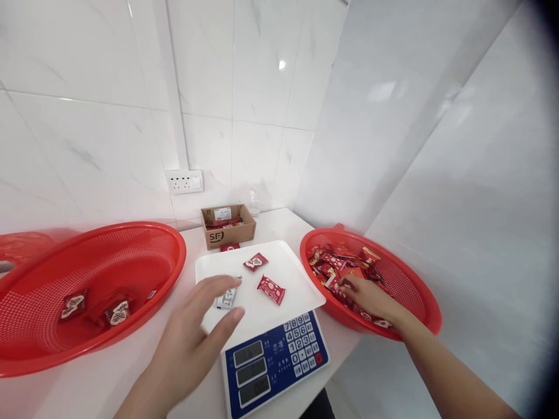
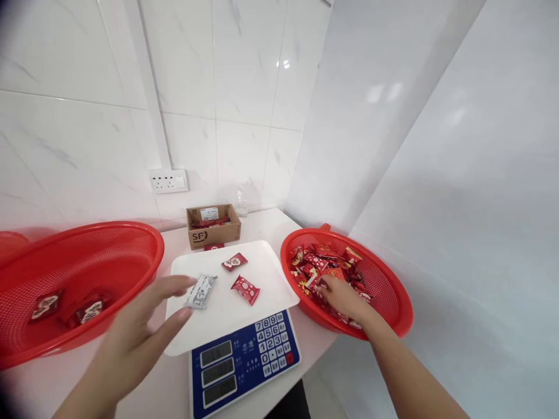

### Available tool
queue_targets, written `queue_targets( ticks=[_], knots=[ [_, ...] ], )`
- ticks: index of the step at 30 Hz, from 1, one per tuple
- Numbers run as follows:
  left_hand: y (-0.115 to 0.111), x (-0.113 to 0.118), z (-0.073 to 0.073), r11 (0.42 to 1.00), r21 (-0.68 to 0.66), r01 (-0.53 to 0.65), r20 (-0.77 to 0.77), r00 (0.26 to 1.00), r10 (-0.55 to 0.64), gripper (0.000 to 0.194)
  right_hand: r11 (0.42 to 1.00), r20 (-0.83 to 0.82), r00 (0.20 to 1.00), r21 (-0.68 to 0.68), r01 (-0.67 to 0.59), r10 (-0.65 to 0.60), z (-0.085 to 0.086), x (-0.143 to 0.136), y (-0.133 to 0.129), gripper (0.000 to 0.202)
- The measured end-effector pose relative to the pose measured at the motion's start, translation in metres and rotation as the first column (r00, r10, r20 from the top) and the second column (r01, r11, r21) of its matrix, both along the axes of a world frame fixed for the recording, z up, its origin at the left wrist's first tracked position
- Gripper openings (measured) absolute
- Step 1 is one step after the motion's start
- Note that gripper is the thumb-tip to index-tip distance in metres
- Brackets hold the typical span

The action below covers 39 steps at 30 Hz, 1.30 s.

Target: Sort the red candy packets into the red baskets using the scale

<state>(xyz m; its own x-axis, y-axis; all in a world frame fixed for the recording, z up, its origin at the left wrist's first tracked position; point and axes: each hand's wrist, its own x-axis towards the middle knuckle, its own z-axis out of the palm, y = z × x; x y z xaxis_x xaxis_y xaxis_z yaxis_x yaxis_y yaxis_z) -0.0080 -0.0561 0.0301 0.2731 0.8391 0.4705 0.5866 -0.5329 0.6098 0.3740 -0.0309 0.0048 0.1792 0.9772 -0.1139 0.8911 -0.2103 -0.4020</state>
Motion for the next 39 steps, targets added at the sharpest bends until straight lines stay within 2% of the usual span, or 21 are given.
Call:
queue_targets(
  ticks=[2,4,5,7,10,12,14,17,20,22,23,24,26,28,29,32,35,39],
  knots=[
    [0.025,0.011,-0.004,0.999,-0.032,0.026,-0.114,0.993,-0.029,0.03,0.992,0.004,0.998,0.104,0.07,-0.07,0.011,-0.007,0.0,0.021],
    [0.04,0.018,-0.01,0.997,-0.075,0.014,-0.191,0.981,-0.028,0.03,0.965,-0.046,0.989,0.216,0.147,-0.141,0.023,-0.02,-0.002,0.025],
    [0.043,0.019,-0.013,0.995,-0.099,0.011,-0.204,0.978,-0.031,0.031,0.949,-0.105,0.982,0.262,0.178,-0.155,0.028,-0.029,-0.005,0.027],
    [0.041,0.02,-0.017,0.987,-0.158,0.028,-0.178,0.983,-0.056,0.034,0.923,-0.366,0.925,0.311,0.225,-0.102,0.036,-0.053,-0.011,0.029],
    [0.028,0.021,-0.015,0.96,-0.262,0.097,-0.09,0.988,-0.125,0.042,0.959,-0.666,0.732,0.275,0.062,0.144,0.034,-0.097,-0.022,0.033],
    [0.021,0.024,-0.013,0.934,-0.326,0.149,-0.052,0.983,-0.175,0.047,0.971,-0.764,0.607,0.232,-0.059,0.22,0.026,-0.127,-0.028,0.029],
    [0.017,0.029,-0.011,0.913,-0.362,0.187,-0.037,0.976,-0.215,0.041,0.968,-0.833,0.493,0.212,-0.133,0.25,0.016,-0.153,-0.031,0.028],
    [0.017,0.034,-0.012,0.901,-0.385,0.2,-0.045,0.971,-0.235,0.019,0.968,-0.876,0.414,0.207,-0.143,0.248,0.008,-0.175,-0.029,0.023],
    [0.019,0.034,-0.012,0.913,-0.369,0.175,-0.047,0.977,-0.206,0.019,0.955,-0.873,0.389,0.248,-0.163,0.294,0.007,-0.177,-0.025,0.025],
    [0.021,0.031,-0.011,0.933,-0.327,0.152,-0.044,0.984,-0.175,0.023,0.941,-0.846,0.414,0.291,-0.171,0.337,0.008,-0.171,-0.022,0.029],
    [0.022,0.03,-0.011,0.942,-0.307,0.136,-0.049,0.986,-0.158,0.025,0.937,-0.822,0.452,0.309,-0.16,0.348,0.008,-0.167,-0.021,0.03],
    [0.024,0.028,-0.01,0.95,-0.292,0.116,-0.059,0.989,-0.139,0.026,0.935,-0.785,0.512,0.325,-0.139,0.349,0.006,-0.162,-0.019,0.031],
    [0.027,0.025,-0.009,0.962,-0.264,0.063,-0.088,0.992,-0.089,0.027,0.92,-0.642,0.688,0.38,-0.096,0.338,0.002,-0.154,-0.014,0.029],
    [0.031,0.022,-0.009,0.974,-0.225,-0.003,-0.113,0.993,-0.023,0.028,0.888,-0.417,0.849,0.443,-0.122,0.324,-0.005,-0.147,-0.008,0.028],
    [0.033,0.021,-0.009,0.978,-0.204,-0.038,-0.127,0.992,0.012,0.029,0.878,-0.311,0.893,0.451,-0.161,0.324,-0.008,-0.144,-0.006,0.03],
    [0.039,0.016,-0.009,0.976,-0.183,-0.121,-0.159,0.983,0.093,0.031,0.887,-0.144,0.924,0.365,-0.282,0.353,-0.013,-0.143,-0.003,0.037],
    [0.043,0.012,-0.008,0.964,-0.2,-0.175,-0.186,0.973,0.138,0.032,0.909,-0.128,0.919,0.252,-0.333,0.372,-0.011,-0.147,-0.006,0.041],
    [0.044,0.01,-0.008,0.961,-0.208,-0.182,-0.198,0.97,0.14,0.031,0.899,-0.136,0.901,0.217,-0.38,0.413,-0.005,-0.155,-0.01,0.04]
  ],
)
